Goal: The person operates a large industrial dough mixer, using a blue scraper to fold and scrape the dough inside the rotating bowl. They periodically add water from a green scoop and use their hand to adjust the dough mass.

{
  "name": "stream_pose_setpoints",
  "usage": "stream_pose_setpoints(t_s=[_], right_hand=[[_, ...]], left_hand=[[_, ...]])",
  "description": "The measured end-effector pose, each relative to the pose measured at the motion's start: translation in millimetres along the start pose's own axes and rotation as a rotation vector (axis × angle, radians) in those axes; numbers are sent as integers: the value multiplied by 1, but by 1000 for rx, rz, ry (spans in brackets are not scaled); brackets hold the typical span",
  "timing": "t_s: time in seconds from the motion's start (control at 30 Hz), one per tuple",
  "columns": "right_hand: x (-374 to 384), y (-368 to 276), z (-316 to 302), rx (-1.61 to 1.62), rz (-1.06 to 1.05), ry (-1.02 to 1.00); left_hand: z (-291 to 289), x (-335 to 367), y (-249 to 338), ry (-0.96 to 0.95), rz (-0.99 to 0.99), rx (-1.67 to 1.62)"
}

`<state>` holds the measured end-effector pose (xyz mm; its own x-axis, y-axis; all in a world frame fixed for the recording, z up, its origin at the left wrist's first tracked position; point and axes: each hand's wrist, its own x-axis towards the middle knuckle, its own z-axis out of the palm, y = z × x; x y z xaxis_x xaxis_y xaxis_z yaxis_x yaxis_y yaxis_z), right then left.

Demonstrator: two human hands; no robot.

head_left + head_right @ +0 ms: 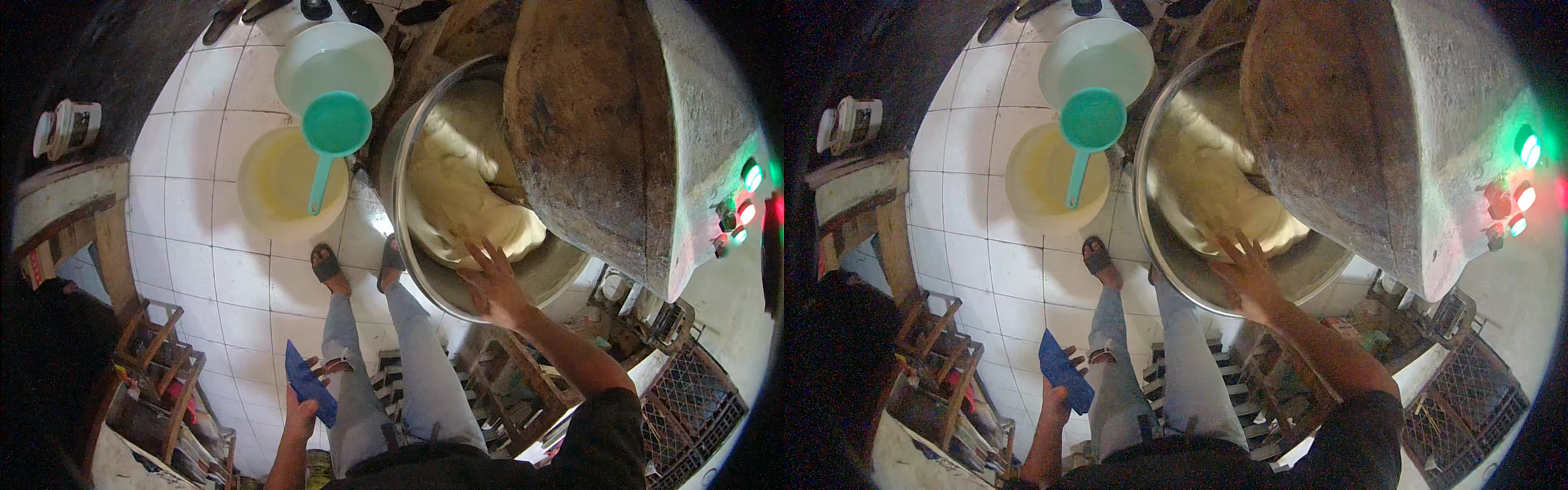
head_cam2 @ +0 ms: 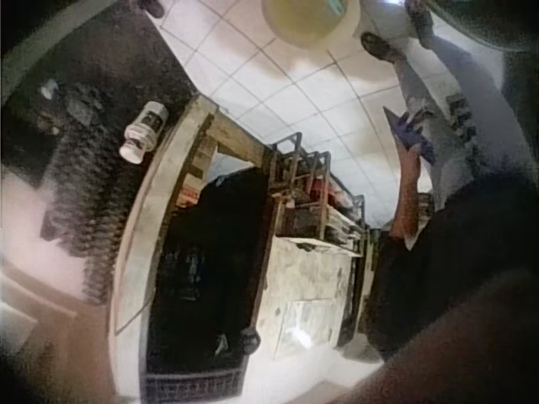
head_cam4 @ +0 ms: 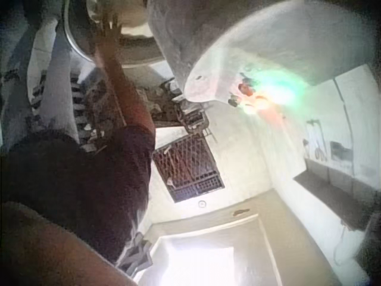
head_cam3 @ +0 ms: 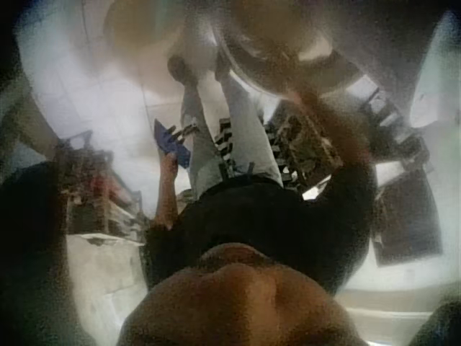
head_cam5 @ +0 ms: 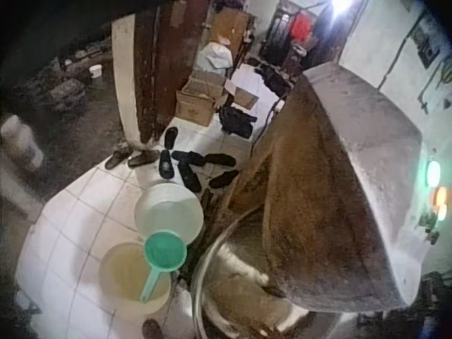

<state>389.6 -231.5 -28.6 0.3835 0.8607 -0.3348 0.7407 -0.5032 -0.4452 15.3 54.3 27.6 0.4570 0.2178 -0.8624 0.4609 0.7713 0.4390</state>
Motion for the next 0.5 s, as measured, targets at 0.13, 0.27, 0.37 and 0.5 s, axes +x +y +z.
stream_pose_setpoints(t_s=[0.13,0.27,0.37,0.5], right_hand=[[56,47,48,-476,-59,-101],[150,70,96,-278,218,-62],[153,44,84,-158,328,-199],[63,13,30,61,312,-118]], left_hand=[[-4,12,0,15,14,-15],[9,27,-2,-38,27,23],[15,20,-6,-23,-3,8],[13,-1,-14,-64,20,33]])
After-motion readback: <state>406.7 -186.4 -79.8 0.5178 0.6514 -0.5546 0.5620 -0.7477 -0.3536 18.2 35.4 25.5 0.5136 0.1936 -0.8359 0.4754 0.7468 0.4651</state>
